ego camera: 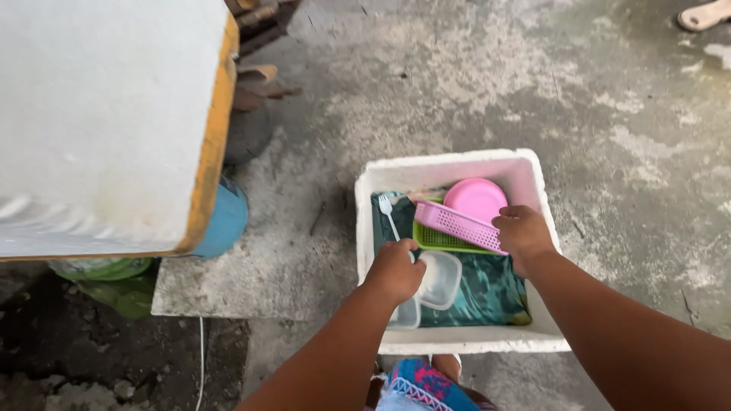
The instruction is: Organizing items inside a styrofoam cooler and tying back window curtains.
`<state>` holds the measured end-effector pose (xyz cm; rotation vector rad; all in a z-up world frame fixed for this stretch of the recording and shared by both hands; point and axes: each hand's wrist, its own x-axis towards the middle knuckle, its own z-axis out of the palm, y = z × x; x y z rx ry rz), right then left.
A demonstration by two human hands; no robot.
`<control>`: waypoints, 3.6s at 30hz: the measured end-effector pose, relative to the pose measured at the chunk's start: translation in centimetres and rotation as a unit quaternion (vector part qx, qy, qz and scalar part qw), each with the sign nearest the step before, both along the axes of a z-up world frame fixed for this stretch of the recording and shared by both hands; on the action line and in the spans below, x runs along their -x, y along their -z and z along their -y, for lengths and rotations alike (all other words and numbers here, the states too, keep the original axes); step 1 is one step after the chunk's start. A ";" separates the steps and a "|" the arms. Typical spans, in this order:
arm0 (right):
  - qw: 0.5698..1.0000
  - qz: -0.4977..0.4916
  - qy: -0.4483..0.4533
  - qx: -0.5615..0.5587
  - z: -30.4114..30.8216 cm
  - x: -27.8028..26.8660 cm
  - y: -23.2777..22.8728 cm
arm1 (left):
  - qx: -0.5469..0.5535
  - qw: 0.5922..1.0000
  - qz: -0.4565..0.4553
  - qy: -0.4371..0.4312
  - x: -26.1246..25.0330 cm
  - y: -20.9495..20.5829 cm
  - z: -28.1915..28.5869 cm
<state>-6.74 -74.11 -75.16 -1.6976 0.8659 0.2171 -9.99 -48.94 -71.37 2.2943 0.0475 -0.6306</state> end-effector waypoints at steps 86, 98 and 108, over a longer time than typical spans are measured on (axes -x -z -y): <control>0.955 0.040 0.284 -0.080 0.7 2.5 13.2 | 0.362 0.770 -0.256 -0.459 -6.1 12.2 1.4; 0.914 0.149 0.127 -0.355 -2.6 1.9 6.2 | 0.397 0.792 -0.213 -0.411 -8.3 9.4 -0.7; 0.973 -0.162 -0.145 -0.080 -12.4 5.5 15.1 | 0.449 0.770 -0.152 -0.428 -9.8 10.6 -3.1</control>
